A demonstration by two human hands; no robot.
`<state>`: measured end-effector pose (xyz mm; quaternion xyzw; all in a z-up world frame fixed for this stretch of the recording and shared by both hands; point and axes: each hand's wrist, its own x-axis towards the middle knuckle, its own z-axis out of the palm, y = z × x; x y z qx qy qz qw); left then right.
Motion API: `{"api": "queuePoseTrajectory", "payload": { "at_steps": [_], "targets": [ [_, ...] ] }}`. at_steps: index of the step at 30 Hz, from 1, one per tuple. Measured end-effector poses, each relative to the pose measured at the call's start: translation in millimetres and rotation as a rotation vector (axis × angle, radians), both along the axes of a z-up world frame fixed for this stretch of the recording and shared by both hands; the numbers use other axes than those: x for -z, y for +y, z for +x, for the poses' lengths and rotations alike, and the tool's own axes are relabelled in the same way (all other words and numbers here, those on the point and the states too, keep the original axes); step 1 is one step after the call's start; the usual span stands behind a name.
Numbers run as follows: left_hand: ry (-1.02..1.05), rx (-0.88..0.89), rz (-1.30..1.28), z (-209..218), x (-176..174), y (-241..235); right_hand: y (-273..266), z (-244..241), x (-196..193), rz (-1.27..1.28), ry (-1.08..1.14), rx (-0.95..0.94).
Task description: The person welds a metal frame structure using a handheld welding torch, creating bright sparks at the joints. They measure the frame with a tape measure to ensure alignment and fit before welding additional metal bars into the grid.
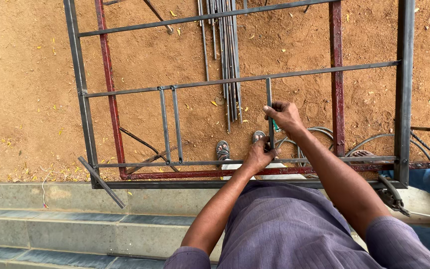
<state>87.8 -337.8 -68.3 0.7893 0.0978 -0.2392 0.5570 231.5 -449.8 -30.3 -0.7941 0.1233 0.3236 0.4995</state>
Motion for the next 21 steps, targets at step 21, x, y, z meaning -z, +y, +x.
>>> {"api": "queuePoseTrajectory", "payload": {
  "at_steps": [21],
  "targets": [
    [0.173, -0.081, -0.222, 5, -10, 4, 7, 16, -13, -0.124, 0.001, -0.063]
  ]
}}
